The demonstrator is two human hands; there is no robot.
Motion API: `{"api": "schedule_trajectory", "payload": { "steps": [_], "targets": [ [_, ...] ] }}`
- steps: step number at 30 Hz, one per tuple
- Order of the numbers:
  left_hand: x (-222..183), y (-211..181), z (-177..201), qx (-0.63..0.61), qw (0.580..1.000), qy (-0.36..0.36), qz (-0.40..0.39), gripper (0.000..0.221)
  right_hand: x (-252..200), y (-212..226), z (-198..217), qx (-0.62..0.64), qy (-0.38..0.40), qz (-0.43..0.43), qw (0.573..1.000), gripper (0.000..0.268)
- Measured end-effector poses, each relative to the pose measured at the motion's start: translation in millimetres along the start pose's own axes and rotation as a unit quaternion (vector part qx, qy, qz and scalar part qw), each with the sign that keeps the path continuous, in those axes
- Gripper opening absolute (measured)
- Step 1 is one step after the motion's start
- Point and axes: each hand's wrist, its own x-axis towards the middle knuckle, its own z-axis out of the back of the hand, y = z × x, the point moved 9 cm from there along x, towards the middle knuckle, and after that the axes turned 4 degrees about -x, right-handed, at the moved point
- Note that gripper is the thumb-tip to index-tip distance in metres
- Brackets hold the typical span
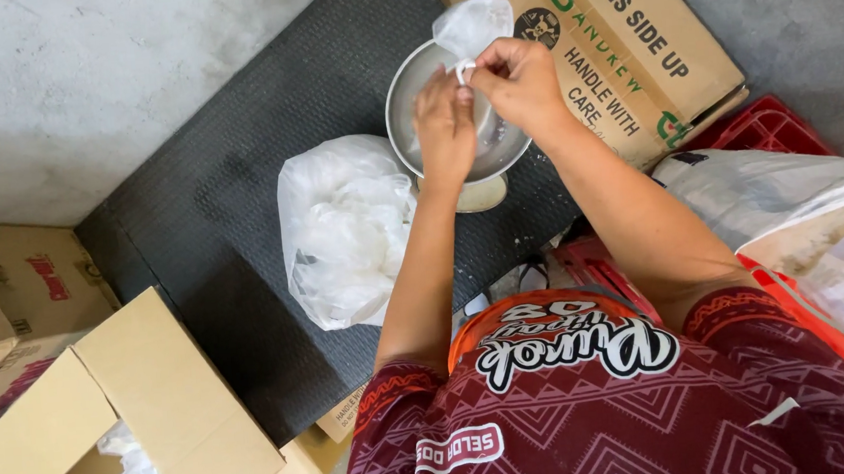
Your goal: Scooping white flakes into plastic bags, weighing them on a scale, and packing the bagged items into a cardboard box.
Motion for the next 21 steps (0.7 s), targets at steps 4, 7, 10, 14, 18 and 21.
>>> {"api": "schedule_trajectory", "payload": {
  "steps": [4, 7, 10, 14, 18, 21],
  "targets": [
    [-11, 11, -15, 0.154, 0.988, 0.025, -0.006, 0.024, -1, 10, -2, 0.021, 0.000, -0.052, 0.998, 0.011],
    [-5, 21, -15, 0.222, 0.974, 0.035, 0.022, 0.016, -1, 7, -4, 0.066, 0.004, -0.042, 0.997, 0.012],
    [1, 27, -17, 0.246, 0.967, 0.058, 0.028, 0.009, -4, 17, -1, 0.121, 0.001, -0.030, 0.992, 0.012],
    [4, 28, -18, 0.256, 0.965, 0.057, 0.009, 0.004, -11, 27, 0, 0.159, 0.003, -0.054, 0.986, 0.013],
    [7, 35, -17, 0.230, 0.969, 0.089, 0.005, 0.009, -7, 20, 6, 0.164, 0.008, -0.064, 0.984, 0.013],
    [6, 28, -11, 0.180, 0.973, 0.146, 0.004, 0.031, -9, 22, 12, 0.107, 0.069, -0.039, 0.991, 0.013]
  ]
}}
